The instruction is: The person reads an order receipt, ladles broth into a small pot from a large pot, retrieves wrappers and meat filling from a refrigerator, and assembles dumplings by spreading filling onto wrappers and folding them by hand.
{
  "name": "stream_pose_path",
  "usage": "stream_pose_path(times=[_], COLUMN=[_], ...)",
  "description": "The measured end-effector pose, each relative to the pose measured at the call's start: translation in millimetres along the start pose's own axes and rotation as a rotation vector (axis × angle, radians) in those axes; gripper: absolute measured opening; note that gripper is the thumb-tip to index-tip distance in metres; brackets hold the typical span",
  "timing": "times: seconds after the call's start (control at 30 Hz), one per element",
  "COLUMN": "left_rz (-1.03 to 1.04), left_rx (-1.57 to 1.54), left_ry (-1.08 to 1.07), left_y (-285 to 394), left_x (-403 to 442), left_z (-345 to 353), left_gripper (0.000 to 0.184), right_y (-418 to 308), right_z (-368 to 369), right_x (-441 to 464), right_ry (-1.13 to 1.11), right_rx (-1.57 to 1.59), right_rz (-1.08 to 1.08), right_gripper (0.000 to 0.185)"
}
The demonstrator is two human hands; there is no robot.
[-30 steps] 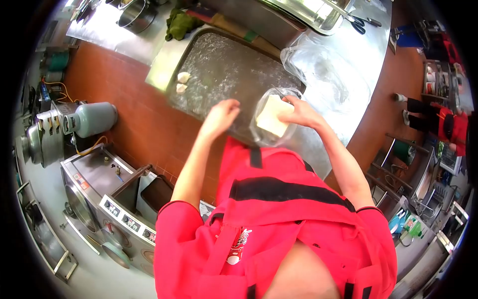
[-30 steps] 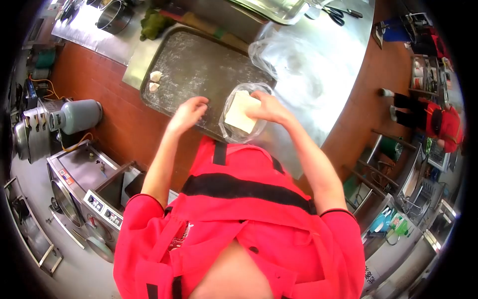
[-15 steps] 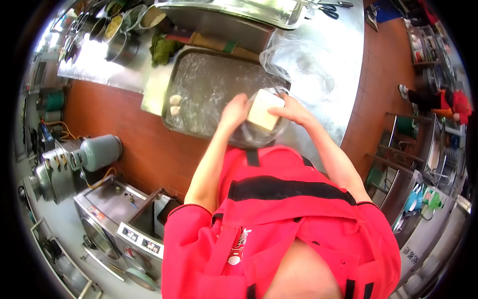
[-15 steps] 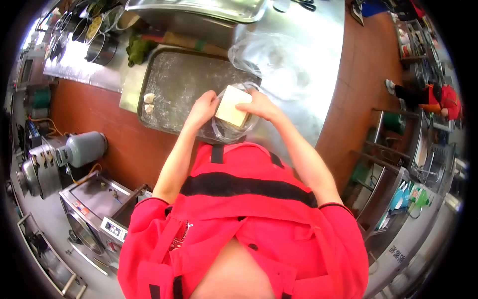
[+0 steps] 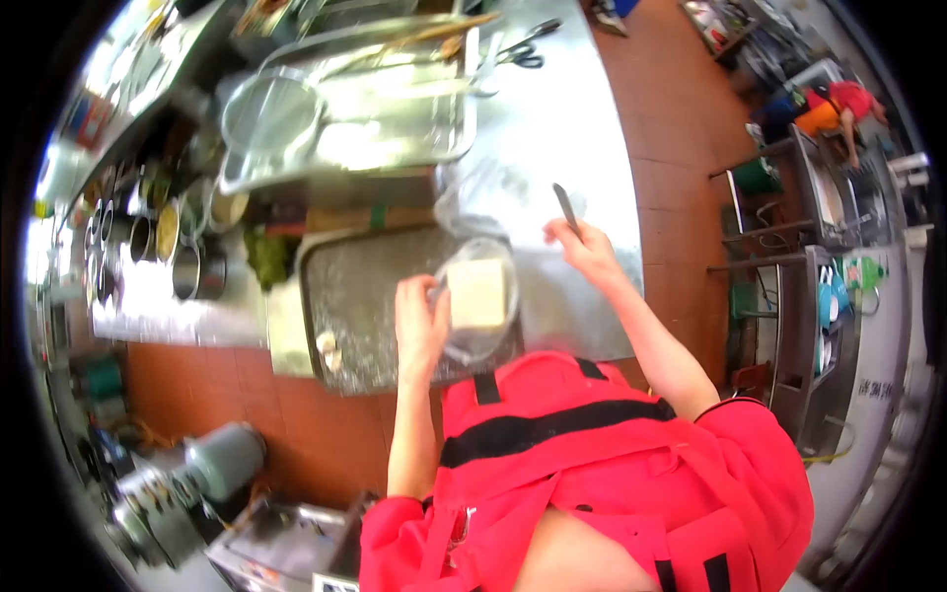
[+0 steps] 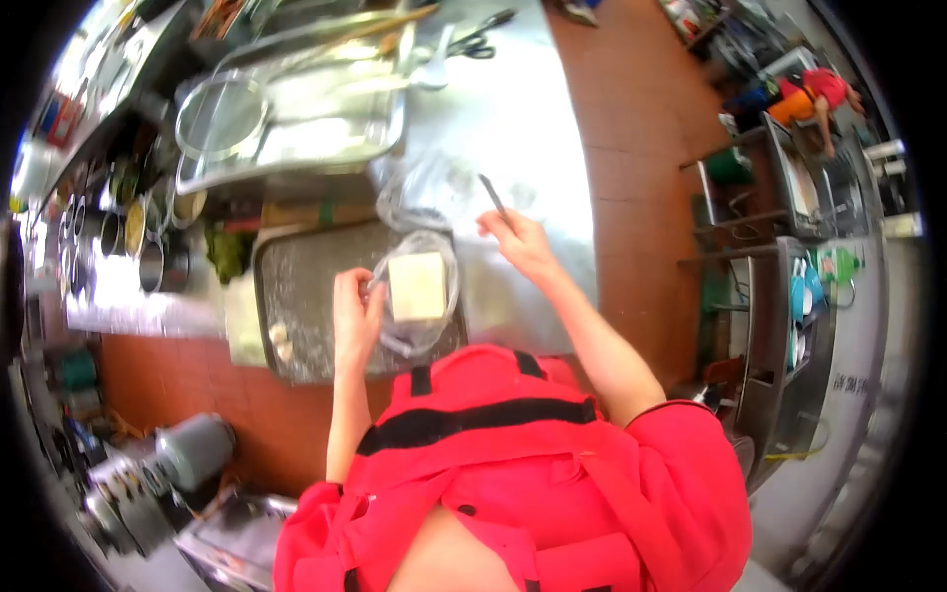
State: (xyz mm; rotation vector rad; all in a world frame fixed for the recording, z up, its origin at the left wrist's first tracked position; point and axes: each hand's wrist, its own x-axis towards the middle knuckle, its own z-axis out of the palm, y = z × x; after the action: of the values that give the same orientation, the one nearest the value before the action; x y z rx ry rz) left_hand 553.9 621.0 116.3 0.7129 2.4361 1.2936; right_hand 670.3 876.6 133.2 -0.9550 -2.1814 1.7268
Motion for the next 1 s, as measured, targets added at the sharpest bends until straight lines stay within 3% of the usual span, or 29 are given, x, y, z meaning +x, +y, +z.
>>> stream_pose_path(times=[0.07,0.1,0.13,0.2,0.27,0.3,0.33,0.37,0.43,0.47,0.5,0.53,0.57,0.6,0.67,0.73,0.77,0.87,0.93,0.97,1.0], left_rz=[0.323,0.235,0.195,0.329,0.327,0.331,0.350,0.385,0.376,0.411,0.464,0.402,0.265,0.214,0.207,0.208,0.203,0.116,-0.068,0.064,0.001], left_rx=[0.185,0.184,0.246,0.385,0.459,0.500,0.481,0.456,0.588,0.679,0.651,0.618,0.511,0.407,0.288,0.345,0.271,-0.086,-0.034,-0.058,0.076], left_ry=[0.066,-0.064,-0.120,-0.175,-0.225,-0.254,-0.267,-0.292,-0.354,-0.344,-0.247,-0.328,-0.144,-0.104,-0.110,-0.102,-0.097,-0.148,-0.302,-0.325,-0.398], left_y=[20,32,43,63,85,93,87,76,53,42,17,23,21,55,110,155,203,297,307,297,322], left_x=[26,41,59,90,108,115,125,134,151,164,185,205,218,214,222,216,201,162,147,139,119], left_z=[10,17,29,61,104,128,151,178,223,239,257,255,261,256,256,259,270,319,357,390,415], left_gripper=[0.051,0.075,0.086,0.094,0.095,0.095,0.092,0.089,0.071,0.054,0.044,0.039,0.034,0.030,0.024,0.030,0.032,0.043,0.046,0.047,0.046], right_y=[4,7,15,32,48,56,66,100,86,120,131,162,146,193,177,166,141,188,191,183,176], right_z=[-26,-39,-48,-60,-74,-81,-87,-91,-116,-121,-128,-119,-124,-102,-119,-159,-218,-310,-380,-401,-417], right_x=[-12,-14,-22,-40,-46,-46,-46,-48,-62,-60,-58,-46,-46,-23,-24,-27,-27,-15,-9,0,9], right_ry=[0.058,0.068,0.070,0.099,0.158,0.173,0.152,0.228,-0.035,-0.141,-0.231,-0.261,-0.301,-0.262,-0.220,-0.361,-0.582,-0.454,-0.329,-0.299,-0.274], right_rx=[0.104,0.203,0.307,0.428,0.459,0.295,-0.047,-0.249,-0.380,-0.587,-0.549,-0.424,-0.143,-0.195,-0.443,-0.301,-0.210,0.278,0.980,1.154,1.326], right_rz=[0.059,0.089,0.131,0.211,0.261,0.298,0.221,-0.186,0.093,0.055,0.131,0.069,0.100,-0.375,-0.736,-0.660,-0.475,-0.073,0.289,0.284,0.291], right_gripper=[0.031,0.031,0.030,0.029,0.028,0.030,0.032,0.031,0.028,0.025,0.025,0.023,0.021,0.027,0.041,0.057,0.063,0.059,0.055,0.051,0.046])
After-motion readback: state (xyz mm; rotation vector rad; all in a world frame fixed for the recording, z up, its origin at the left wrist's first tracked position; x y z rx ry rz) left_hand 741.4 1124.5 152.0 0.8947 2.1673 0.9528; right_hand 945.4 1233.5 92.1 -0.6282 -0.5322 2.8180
